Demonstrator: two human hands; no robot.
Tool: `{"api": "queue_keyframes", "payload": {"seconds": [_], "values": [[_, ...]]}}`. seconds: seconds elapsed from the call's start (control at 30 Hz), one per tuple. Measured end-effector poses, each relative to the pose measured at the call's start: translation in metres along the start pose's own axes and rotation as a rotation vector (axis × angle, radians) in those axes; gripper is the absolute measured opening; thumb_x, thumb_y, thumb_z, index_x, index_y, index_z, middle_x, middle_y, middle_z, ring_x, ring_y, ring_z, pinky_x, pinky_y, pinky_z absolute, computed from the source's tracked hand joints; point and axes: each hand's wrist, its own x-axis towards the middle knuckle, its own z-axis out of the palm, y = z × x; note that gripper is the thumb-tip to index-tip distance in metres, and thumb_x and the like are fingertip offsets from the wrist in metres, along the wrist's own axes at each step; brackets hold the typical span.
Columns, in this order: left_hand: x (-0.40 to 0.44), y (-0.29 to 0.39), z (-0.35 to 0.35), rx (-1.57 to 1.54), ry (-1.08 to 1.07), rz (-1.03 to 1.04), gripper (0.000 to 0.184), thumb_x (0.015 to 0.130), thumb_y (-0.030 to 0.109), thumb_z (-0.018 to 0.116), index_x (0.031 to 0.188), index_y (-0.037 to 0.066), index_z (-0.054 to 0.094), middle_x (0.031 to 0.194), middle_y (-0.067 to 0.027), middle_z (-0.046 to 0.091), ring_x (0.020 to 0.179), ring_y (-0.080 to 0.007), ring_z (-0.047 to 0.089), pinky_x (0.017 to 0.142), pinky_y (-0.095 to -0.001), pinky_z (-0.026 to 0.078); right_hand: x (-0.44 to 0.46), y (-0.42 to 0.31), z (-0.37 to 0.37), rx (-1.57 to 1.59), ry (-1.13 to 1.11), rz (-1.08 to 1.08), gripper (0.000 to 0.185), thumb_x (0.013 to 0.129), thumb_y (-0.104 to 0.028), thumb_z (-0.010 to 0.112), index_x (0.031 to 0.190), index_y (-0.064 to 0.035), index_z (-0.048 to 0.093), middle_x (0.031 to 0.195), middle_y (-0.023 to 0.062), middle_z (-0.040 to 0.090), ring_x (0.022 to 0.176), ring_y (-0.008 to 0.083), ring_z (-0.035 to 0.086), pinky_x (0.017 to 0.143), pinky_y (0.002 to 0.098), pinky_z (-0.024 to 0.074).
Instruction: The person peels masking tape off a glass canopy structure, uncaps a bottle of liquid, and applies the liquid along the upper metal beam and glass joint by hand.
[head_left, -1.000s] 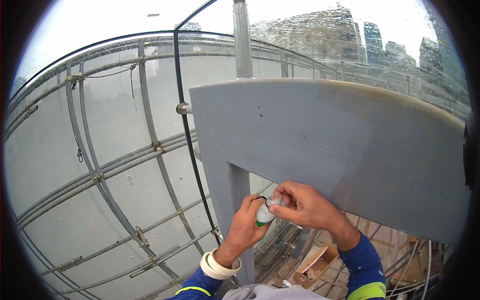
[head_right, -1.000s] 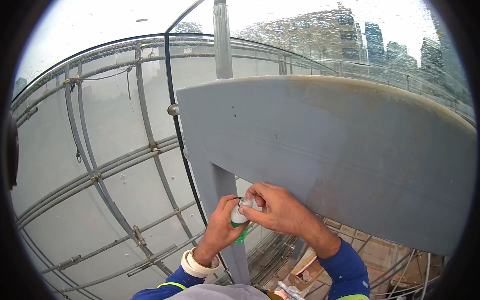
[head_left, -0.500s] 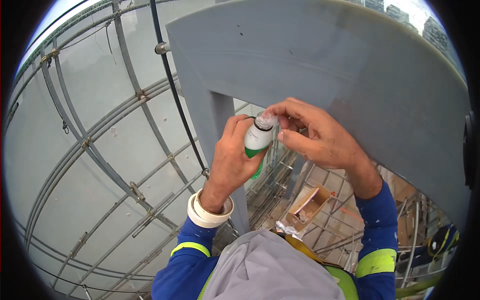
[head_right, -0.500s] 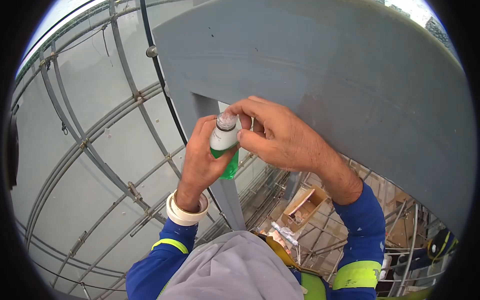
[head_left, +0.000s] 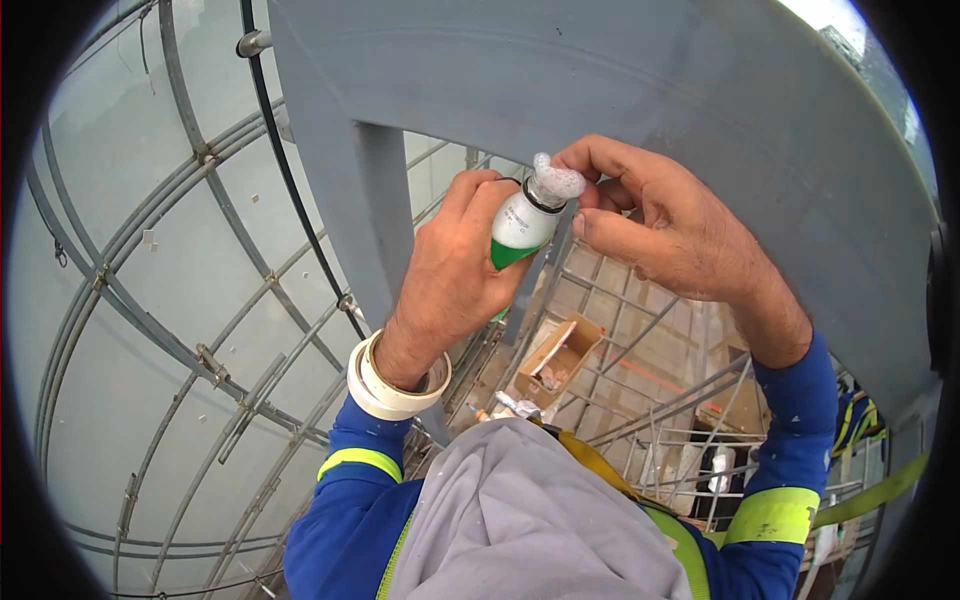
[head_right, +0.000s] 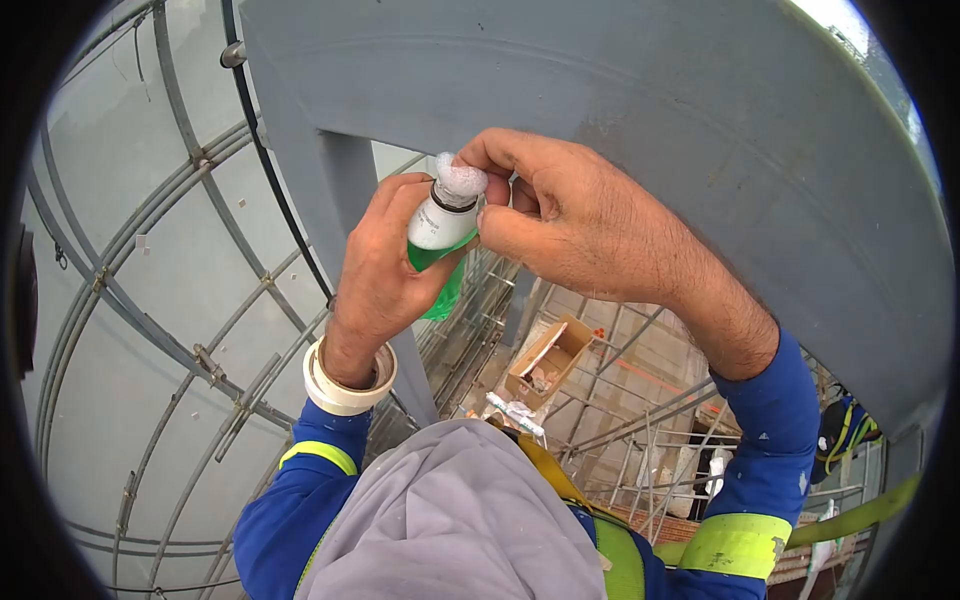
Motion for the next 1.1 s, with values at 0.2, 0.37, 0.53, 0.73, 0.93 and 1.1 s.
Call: {"api": "queue_keyframes", "payload": {"seconds": [0.2, 0.37, 0.53, 0.73, 0.93, 1.1], "values": [[0.004, 0.000, -0.006, -0.075, -0.007, 0.005, 0.046, 0.076, 0.007, 0.085, 0.115, 0.000, 0.062, 0.115, -0.0176, 0.064, 0.099, -0.0351, 0.070, 0.081, -0.0417, 0.057, 0.008, -0.025, -0.015, 0.037, -0.126, 0.238, 0.037, 0.090, -0.014, 0.058, 0.124, 0.0008, 0.061, 0.084, 0.0025, 0.058, 0.074, 0.0074, 0.056, 0.064, 0.0265, 0.0491], [0.032, -0.010, -0.042, -0.295, -0.042, 0.075, 0.045, 0.077, 0.011, 0.087, 0.114, 0.002, 0.063, 0.100, -0.0107, 0.067, 0.094, -0.0237, 0.069, 0.080, -0.0345, 0.054, 0.016, -0.066, -0.040, -0.007, -0.083, 0.040, 0.039, 0.091, -0.011, 0.061, 0.128, -0.0010, 0.056, 0.098, 0.0016, 0.056, 0.077, 0.0051, 0.057, 0.056, 0.0196, 0.0510], [0.083, -0.030, -0.101, -0.583, 0.025, -0.057, 0.037, 0.084, 0.023, 0.083, 0.109, 0.003, 0.065, 0.094, -0.0051, 0.069, 0.087, -0.0157, 0.067, 0.080, -0.0301, 0.053, 0.043, -0.099, -0.085, -0.505, 0.170, -0.223, 0.047, 0.092, -0.004, 0.057, 0.139, -0.0034, 0.052, 0.107, 0.0048, 0.054, 0.091, 0.0098, 0.058, 0.060, 0.0199, 0.0518], [0.176, -0.057, -0.178, -0.435, 0.299, 0.107, 0.046, 0.084, 0.038, 0.080, 0.108, 0.001, 0.067, 0.090, -0.0062, 0.067, 0.082, -0.0151, 0.065, 0.074, -0.0272, 0.051, 0.139, -0.089, -0.178, -1.669, 0.532, -0.765, 0.059, 0.096, -0.007, 0.058, 0.152, -0.0197, 0.047, 0.126, 0.0074, 0.059, 0.109, 0.0229, 0.062, 0.092, 0.0393, 0.0596], [0.230, -0.032, -0.227, -0.162, 0.427, -0.039, 0.050, 0.085, 0.035, 0.075, 0.124, 0.005, 0.069, 0.115, -0.0140, 0.070, 0.105, -0.0299, 0.063, 0.095, -0.0384, 0.046, 0.227, -0.090, -0.244, -2.052, 0.758, -0.889, 0.060, 0.096, -0.017, 0.064, 0.153, -0.0208, 0.046, 0.137, 0.0096, 0.055, 0.120, 0.0267, 0.057, 0.098, 0.0436, 0.0538], [0.310, -0.066, -0.238, 0.174, 0.447, -0.137, 0.038, 0.086, 0.026, 0.071, 0.116, 0.002, 0.074, 0.104, -0.0169, 0.074, 0.094, -0.0306, 0.068, 0.084, -0.0412, 0.052, 0.261, -0.099, -0.247, -2.050, 0.758, -0.525, 0.072, 0.090, -0.008, 0.056, 0.159, -0.0068, 0.035, 0.136, 0.0189, 0.051, 0.125, 0.0350, 0.046, 0.106, 0.0514, 0.0368]]}}
